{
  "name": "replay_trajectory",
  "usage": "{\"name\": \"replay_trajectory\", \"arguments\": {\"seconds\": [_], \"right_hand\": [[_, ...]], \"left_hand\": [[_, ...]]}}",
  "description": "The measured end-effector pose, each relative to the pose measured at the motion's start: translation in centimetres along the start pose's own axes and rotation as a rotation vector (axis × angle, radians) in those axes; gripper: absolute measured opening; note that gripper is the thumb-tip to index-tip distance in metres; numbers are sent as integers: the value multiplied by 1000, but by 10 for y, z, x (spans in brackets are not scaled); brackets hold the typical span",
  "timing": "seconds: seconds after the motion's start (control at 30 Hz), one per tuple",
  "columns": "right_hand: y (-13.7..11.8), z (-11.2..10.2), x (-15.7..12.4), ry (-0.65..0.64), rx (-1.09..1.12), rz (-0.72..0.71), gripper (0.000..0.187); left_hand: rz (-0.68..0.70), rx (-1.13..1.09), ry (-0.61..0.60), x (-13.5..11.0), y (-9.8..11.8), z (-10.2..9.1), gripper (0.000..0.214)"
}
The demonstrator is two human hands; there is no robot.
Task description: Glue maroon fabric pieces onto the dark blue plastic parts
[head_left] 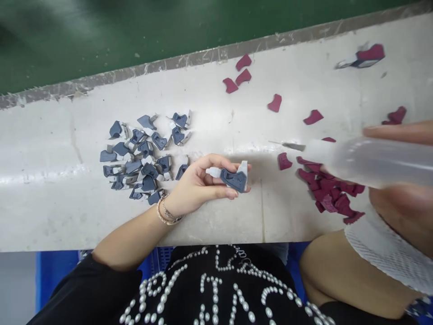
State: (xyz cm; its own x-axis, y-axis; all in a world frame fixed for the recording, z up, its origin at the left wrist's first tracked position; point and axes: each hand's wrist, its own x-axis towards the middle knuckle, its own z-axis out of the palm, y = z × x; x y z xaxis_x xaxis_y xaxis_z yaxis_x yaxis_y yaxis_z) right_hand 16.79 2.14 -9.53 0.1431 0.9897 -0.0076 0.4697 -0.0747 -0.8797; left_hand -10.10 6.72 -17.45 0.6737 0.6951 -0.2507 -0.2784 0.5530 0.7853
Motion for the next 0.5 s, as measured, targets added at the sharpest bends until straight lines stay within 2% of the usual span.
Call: {"name": "replay_trajectory", "arguments": {"seconds": [0.1, 0.2, 0.27, 0.4, 0.5], "right_hand": [[-11, 14, 13, -53, 8, -136, 35], [-5, 42, 23, -256, 99, -53, 43], [3, 62, 31, -383, 140, -12, 41], [19, 90, 41, -459, 170, -21, 33], [24, 95, 41, -502, 151, -8, 33]], "left_hand": [[-29, 80, 1, -3, 2, 4, 33], [-49, 187, 15, -5, 4, 8, 31], [-59, 214, 29, -5, 5, 10, 30], [-55, 221, 44, -3, 1, 9, 31], [-66, 285, 52, -4, -2, 7, 30]]}}
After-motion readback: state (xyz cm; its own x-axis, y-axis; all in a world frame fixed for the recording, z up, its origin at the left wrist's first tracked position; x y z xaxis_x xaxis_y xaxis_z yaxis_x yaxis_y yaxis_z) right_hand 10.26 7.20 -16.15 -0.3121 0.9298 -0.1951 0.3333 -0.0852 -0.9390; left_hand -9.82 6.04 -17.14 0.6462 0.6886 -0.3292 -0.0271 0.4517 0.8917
